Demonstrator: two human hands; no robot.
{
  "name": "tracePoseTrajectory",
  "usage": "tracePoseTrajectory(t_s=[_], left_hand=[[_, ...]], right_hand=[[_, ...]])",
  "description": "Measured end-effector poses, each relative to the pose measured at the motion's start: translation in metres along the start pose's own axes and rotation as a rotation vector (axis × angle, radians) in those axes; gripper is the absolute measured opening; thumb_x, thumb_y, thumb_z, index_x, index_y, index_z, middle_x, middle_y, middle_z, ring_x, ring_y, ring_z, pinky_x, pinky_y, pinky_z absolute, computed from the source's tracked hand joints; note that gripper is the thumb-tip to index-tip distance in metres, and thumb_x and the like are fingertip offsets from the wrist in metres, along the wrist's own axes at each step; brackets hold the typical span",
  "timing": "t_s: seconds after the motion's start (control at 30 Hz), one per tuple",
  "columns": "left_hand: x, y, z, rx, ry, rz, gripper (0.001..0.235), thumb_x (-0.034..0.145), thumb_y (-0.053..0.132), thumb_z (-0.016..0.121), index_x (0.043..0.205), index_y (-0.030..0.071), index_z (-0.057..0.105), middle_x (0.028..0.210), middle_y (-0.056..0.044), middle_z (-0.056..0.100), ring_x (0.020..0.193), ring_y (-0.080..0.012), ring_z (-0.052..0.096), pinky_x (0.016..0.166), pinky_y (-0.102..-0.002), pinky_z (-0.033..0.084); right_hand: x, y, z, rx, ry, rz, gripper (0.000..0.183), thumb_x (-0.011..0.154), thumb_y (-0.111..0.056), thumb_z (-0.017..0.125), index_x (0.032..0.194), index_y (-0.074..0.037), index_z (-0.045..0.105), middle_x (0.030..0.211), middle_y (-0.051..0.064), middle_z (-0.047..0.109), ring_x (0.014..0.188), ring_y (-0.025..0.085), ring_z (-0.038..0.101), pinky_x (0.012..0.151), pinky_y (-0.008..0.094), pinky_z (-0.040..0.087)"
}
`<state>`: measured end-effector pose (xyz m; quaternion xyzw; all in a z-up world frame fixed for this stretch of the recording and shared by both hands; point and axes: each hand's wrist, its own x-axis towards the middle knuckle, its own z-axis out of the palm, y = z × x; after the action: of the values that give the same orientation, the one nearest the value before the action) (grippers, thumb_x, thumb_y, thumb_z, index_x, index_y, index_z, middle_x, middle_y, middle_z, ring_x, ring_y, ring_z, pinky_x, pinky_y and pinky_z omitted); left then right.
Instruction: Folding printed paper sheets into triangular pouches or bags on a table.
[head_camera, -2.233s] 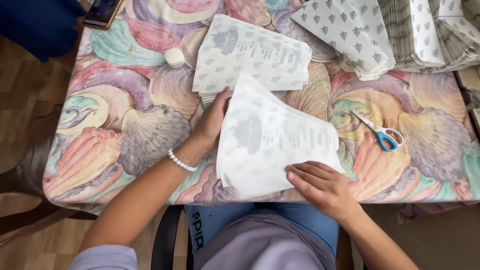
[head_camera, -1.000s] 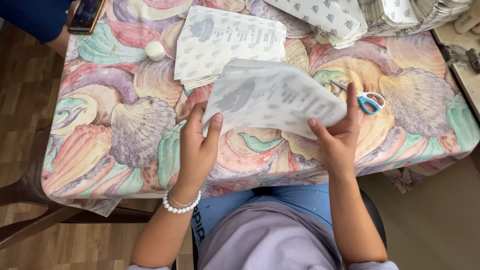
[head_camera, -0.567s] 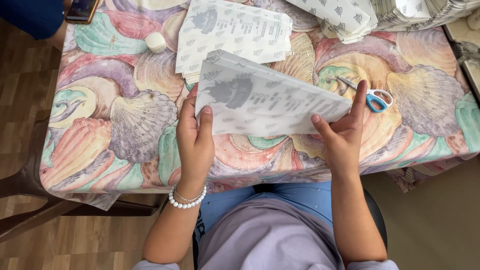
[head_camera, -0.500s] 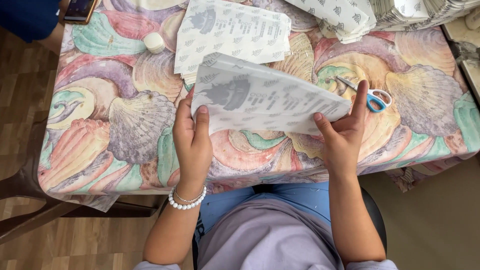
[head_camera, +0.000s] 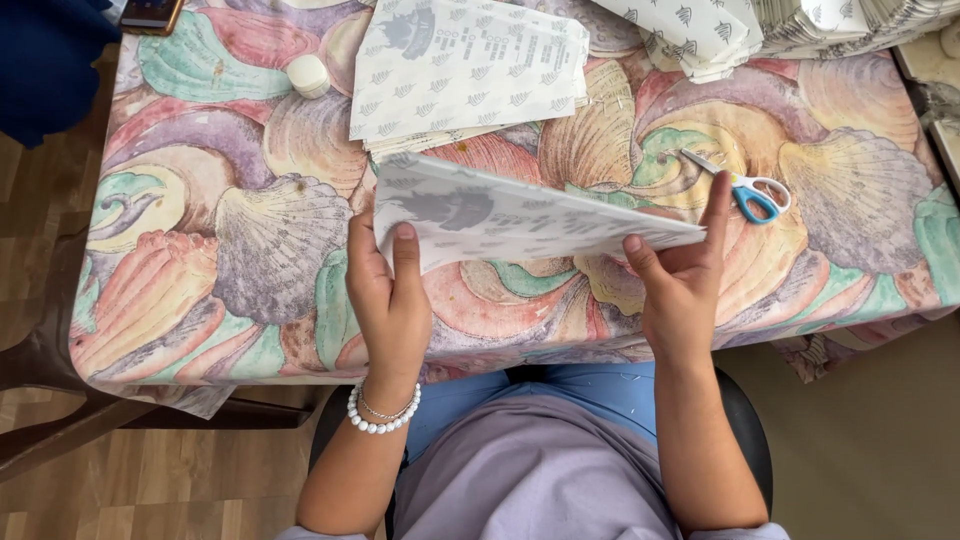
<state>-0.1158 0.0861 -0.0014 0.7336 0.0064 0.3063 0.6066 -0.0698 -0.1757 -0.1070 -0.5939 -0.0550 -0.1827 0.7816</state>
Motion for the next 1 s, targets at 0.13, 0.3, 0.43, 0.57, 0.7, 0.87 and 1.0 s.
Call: tracePoseTrajectory(t_s=[0.13, 0.3, 0.43, 0.57, 0.7, 0.87, 1.0], left_hand=[[0.001, 0.002, 0.0, 0.026, 0.019, 0.007, 0.02, 0.109, 0.014, 0.049, 0.116, -0.003, 0.057, 0.096, -0.015, 0.06, 0.097, -0.0221, 0.056, 0.101, -0.045, 0.046], [0.004, -0.002, -0.003, 0.041, 0.052, 0.012, 0.015, 0.109, 0.014, 0.051, 0.113, 0.0, 0.057, 0.092, -0.013, 0.06, 0.096, -0.0202, 0.055, 0.096, -0.043, 0.046], [0.002, -0.001, 0.0, 0.035, 0.071, 0.018, 0.014, 0.108, 0.013, 0.05, 0.112, 0.001, 0.057, 0.09, -0.011, 0.058, 0.092, -0.0185, 0.054, 0.096, -0.042, 0.047], [-0.003, -0.009, -0.006, 0.039, 0.108, 0.023, 0.011, 0.108, 0.012, 0.05, 0.108, 0.003, 0.057, 0.086, -0.008, 0.056, 0.088, -0.0157, 0.052, 0.092, -0.039, 0.047], [-0.001, -0.018, -0.004, 0.037, 0.102, 0.053, 0.011, 0.108, 0.012, 0.05, 0.108, 0.003, 0.056, 0.083, -0.007, 0.053, 0.085, -0.0159, 0.051, 0.091, -0.039, 0.047], [-0.003, -0.019, -0.001, 0.025, 0.129, 0.031, 0.011, 0.107, 0.011, 0.051, 0.108, 0.002, 0.056, 0.086, -0.01, 0.056, 0.09, -0.0177, 0.053, 0.093, -0.041, 0.047], [-0.009, -0.032, -0.001, -0.003, 0.145, 0.024, 0.011, 0.107, 0.012, 0.05, 0.108, 0.003, 0.056, 0.086, -0.009, 0.057, 0.091, -0.0174, 0.053, 0.093, -0.042, 0.047]], right_hand=[[-0.002, -0.008, 0.015, -0.023, 0.004, 0.021, 0.099, 0.096, 0.011, 0.068, 0.169, -0.021, 0.009, 0.124, 0.018, 0.068, 0.118, 0.028, 0.069, 0.105, 0.046, 0.06], [0.0, -0.01, 0.015, -0.034, -0.012, 0.03, 0.104, 0.094, 0.012, 0.072, 0.17, -0.023, 0.009, 0.127, 0.021, 0.068, 0.121, 0.03, 0.068, 0.106, 0.047, 0.059], [-0.002, 0.005, 0.012, -0.047, -0.023, 0.057, 0.102, 0.095, 0.013, 0.069, 0.169, -0.022, 0.009, 0.129, 0.02, 0.066, 0.121, 0.029, 0.068, 0.105, 0.045, 0.058], [-0.005, 0.0, 0.012, -0.037, -0.012, 0.05, 0.107, 0.092, 0.013, 0.072, 0.169, -0.026, 0.01, 0.133, 0.02, 0.066, 0.124, 0.031, 0.069, 0.107, 0.044, 0.06], [-0.002, -0.019, 0.022, -0.062, -0.073, -0.003, 0.116, 0.088, 0.011, 0.08, 0.168, -0.03, 0.007, 0.145, 0.023, 0.057, 0.134, 0.036, 0.064, 0.116, 0.05, 0.056], [0.006, -0.011, 0.028, 0.038, 0.002, 0.014, 0.105, 0.092, 0.011, 0.076, 0.169, -0.026, 0.014, 0.137, 0.021, 0.064, 0.128, 0.033, 0.068, 0.111, 0.046, 0.06], [0.004, -0.007, 0.025, 0.04, 0.015, 0.006, 0.099, 0.095, 0.013, 0.072, 0.169, -0.024, 0.017, 0.138, 0.021, 0.064, 0.131, 0.032, 0.067, 0.112, 0.047, 0.059]])
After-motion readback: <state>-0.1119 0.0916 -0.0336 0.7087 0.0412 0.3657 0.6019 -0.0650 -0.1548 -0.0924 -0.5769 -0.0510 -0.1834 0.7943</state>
